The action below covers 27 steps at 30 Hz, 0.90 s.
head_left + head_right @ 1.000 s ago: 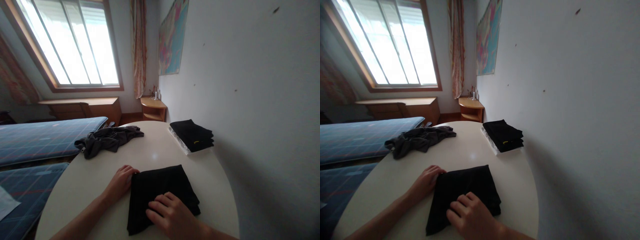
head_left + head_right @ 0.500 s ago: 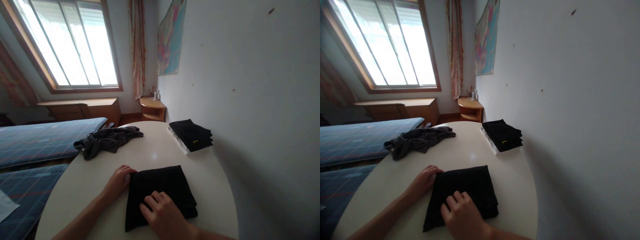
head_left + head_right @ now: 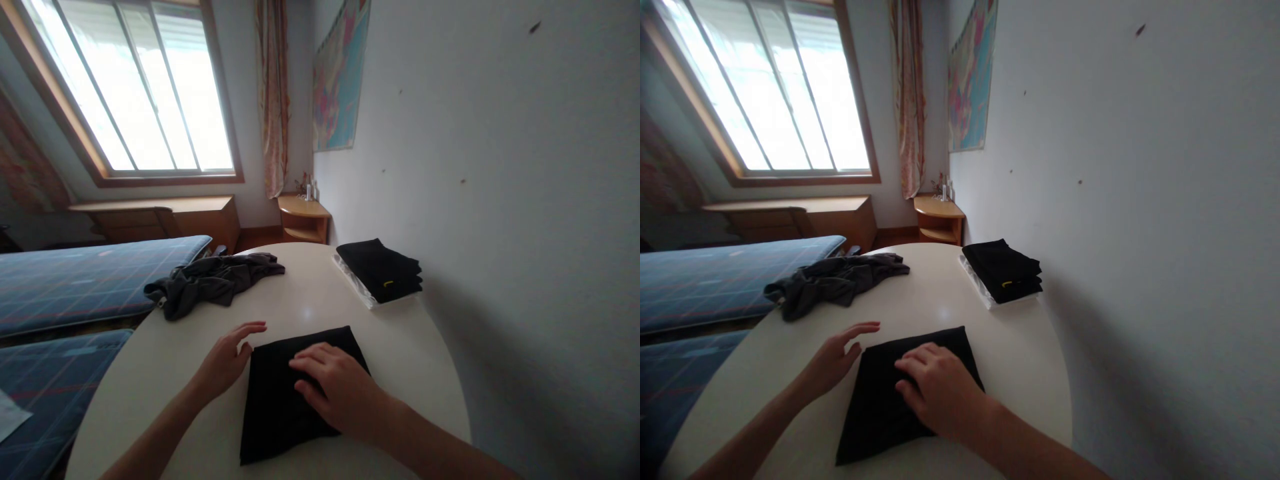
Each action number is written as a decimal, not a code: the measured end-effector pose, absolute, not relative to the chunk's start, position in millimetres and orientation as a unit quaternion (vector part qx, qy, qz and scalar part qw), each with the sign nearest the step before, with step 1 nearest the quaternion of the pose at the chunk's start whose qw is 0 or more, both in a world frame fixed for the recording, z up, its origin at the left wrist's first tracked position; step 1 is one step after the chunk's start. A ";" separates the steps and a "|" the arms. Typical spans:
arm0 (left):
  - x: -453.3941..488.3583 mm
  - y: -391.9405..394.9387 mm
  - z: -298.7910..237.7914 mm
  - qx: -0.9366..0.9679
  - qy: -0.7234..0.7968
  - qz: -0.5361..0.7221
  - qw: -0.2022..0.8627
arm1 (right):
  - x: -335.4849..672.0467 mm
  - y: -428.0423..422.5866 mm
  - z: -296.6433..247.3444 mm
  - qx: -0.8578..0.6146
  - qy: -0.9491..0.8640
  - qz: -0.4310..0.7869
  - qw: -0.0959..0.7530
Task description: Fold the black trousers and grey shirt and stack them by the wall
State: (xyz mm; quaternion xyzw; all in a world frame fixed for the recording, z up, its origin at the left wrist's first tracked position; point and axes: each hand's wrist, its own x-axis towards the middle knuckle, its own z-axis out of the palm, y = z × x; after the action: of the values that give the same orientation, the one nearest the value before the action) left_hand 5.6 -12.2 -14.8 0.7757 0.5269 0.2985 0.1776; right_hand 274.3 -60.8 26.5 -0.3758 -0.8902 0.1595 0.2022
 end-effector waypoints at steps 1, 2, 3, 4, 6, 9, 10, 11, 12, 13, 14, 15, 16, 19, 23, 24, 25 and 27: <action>14.7 -16.6 -11.2 0.784 0.520 0.299 0.160 | 274.7 -55.5 25.4 -0.403 -0.881 0.142 0.204; 25.3 -22.1 -8.6 0.797 0.510 0.287 0.149 | 274.5 -51.4 21.6 -0.428 -0.873 0.129 0.197; 36.5 -28.2 -7.6 0.812 0.501 0.264 0.141 | 274.0 -49.0 15.6 -0.448 -0.867 0.124 0.181; 47.3 -34.6 -8.2 0.825 0.493 0.241 0.134 | 273.5 -48.2 8.4 -0.461 -0.864 0.127 0.160; 64.7 -46.1 -14.3 0.851 0.476 0.187 0.116 | 273.5 -50.3 -5.3 -0.470 -0.862 0.146 0.118; 74.2 -55.5 -28.7 0.874 0.458 0.145 0.074 | 280.2 -52.8 -10.4 -0.449 -0.872 0.174 0.088; 73.7 -56.4 -32.7 0.877 0.455 0.142 0.063 | 284.5 -51.4 -7.1 -0.445 -0.873 0.180 0.086; 72.2 -56.6 -35.7 0.878 0.454 0.140 0.055 | 289.7 -48.6 -2.4 -0.448 -0.871 0.184 0.086; 70.3 -56.3 -37.8 0.879 0.454 0.136 0.051 | 295.4 -44.8 2.9 -0.460 -0.864 0.186 0.087; 68.6 -55.8 -38.9 0.879 0.456 0.131 0.050 | 301.4 -40.4 7.8 -0.478 -0.854 0.184 0.089; 67.3 -55.2 -39.2 0.878 0.460 0.126 0.050 | 307.1 -35.9 11.3 -0.499 -0.843 0.182 0.090; 66.5 -54.5 -39.0 0.876 0.465 0.121 0.052 | 312.5 -31.8 13.2 -0.518 -0.831 0.181 0.090; 66.4 -53.8 -38.4 0.873 0.469 0.119 0.055 | 317.1 -28.1 13.4 -0.534 -0.821 0.180 0.090; 67.9 -48.6 -34.3 0.866 0.481 0.121 0.067 | 326.9 -18.7 8.0 -0.579 -0.790 0.166 0.115; 73.5 -33.7 -20.1 0.853 0.508 0.087 0.088 | 335.3 4.7 5.1 -0.619 -0.746 0.179 0.169; 76.3 -30.4 -15.1 0.849 0.515 0.073 0.092 | 337.0 13.6 5.9 -0.616 -0.740 0.205 0.175; 79.9 -28.2 -10.0 0.847 0.520 0.065 0.093 | 338.4 23.2 6.6 -0.610 -0.735 0.233 0.180; 89.1 -29.0 -1.9 0.852 0.512 0.074 0.083 | 339.7 41.9 5.8 -0.597 -0.731 0.275 0.186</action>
State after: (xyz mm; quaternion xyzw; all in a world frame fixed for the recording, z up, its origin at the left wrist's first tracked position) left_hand 89.1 -29.0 -1.9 0.8517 0.5120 0.0741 0.0833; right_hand 339.7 41.9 5.8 -0.5965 -0.7306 0.2749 0.1864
